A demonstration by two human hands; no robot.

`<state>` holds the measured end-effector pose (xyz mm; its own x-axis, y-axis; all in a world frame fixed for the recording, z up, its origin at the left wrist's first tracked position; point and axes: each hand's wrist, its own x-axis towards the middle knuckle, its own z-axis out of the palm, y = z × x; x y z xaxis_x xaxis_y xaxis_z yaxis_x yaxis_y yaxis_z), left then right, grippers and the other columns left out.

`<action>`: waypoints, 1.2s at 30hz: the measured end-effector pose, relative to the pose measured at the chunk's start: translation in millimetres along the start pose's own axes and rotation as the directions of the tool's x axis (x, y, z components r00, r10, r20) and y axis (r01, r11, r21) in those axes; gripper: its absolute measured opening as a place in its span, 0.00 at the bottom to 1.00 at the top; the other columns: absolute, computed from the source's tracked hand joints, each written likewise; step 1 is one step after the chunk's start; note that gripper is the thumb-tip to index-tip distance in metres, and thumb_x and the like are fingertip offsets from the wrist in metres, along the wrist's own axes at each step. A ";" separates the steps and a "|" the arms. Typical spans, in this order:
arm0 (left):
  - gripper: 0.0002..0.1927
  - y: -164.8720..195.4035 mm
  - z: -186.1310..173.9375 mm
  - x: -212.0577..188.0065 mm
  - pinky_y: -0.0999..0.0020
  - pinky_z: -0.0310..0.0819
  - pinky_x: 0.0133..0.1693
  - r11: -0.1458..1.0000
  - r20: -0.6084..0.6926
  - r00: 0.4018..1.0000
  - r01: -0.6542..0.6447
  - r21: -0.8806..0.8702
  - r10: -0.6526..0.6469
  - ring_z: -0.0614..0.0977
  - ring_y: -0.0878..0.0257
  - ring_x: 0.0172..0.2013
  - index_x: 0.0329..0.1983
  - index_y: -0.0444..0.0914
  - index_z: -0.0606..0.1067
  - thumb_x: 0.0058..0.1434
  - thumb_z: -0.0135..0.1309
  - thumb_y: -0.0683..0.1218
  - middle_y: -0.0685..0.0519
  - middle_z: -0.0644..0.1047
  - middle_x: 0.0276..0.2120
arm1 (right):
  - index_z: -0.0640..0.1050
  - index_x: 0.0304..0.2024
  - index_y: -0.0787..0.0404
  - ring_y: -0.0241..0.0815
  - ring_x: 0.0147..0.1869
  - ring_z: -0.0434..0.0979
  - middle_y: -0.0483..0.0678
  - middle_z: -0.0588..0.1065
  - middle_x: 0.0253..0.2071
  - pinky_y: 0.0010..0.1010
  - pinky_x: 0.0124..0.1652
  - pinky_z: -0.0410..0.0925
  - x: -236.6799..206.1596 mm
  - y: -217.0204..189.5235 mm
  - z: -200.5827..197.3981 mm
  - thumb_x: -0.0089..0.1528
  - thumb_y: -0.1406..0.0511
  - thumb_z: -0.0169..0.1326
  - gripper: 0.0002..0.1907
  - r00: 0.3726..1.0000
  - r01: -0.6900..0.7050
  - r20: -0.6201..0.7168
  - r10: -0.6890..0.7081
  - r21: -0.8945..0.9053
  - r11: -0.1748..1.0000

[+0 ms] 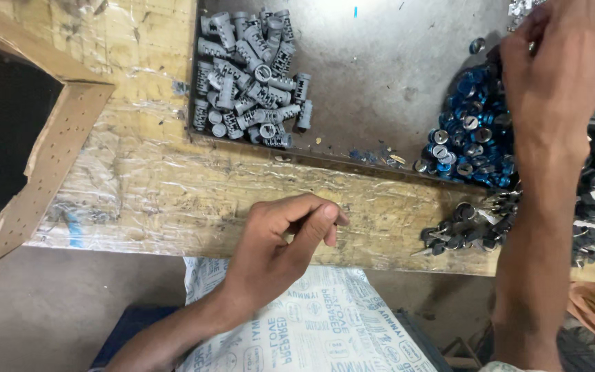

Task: The person sits at a workbench assembling small lock or key components. They pick gray cylindrical parts and blue round caps from a metal tray, press the caps onto the cylinders by hand, then attach black key-like pieces and set the finished assemblies on the bench.

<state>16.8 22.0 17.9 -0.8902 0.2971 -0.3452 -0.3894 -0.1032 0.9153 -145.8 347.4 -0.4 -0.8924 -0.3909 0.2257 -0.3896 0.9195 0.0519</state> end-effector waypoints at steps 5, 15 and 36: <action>0.09 -13.7 2.7 3.2 0.77 0.62 0.24 0.979 0.065 0.991 0.127 -0.157 -0.118 0.70 0.77 0.24 0.41 0.33 0.81 0.71 0.53 0.44 0.59 0.78 0.25 | 0.73 0.31 0.57 0.41 0.32 0.74 0.44 0.74 0.30 0.31 0.31 0.65 -52.3 -100.7 -54.7 0.56 0.70 0.59 0.06 0.985 0.080 0.095 -0.142 0.477 0.875; 0.10 -18.0 -12.2 10.7 0.75 0.67 0.26 0.779 0.415 0.900 0.351 -0.520 -0.129 0.75 0.73 0.27 0.41 0.28 0.81 0.69 0.57 0.42 0.52 0.79 0.31 | 0.79 0.42 0.75 0.38 0.30 0.73 0.46 0.72 0.30 0.30 0.28 0.67 -65.2 -153.1 -73.6 0.57 0.77 0.62 0.11 0.831 0.533 -0.262 -0.490 0.625 0.570; 0.07 -9.1 -22.0 3.3 0.77 0.69 0.25 0.994 -0.223 0.975 -0.016 -0.110 -0.009 0.74 0.74 0.23 0.37 0.33 0.75 0.72 0.52 0.41 0.57 0.74 0.25 | 0.79 0.49 0.70 0.56 0.45 0.75 0.57 0.74 0.43 0.43 0.44 0.67 60.1 -113.0 18.5 0.67 0.77 0.60 0.08 0.993 0.112 -0.018 -0.113 0.343 0.933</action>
<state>12.2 3.0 3.9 -0.9169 0.0792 -0.3911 -0.3988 -0.2119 0.8922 -159.6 219.2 -10.7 -0.8385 -0.4912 0.2359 -0.5414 0.7997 -0.2595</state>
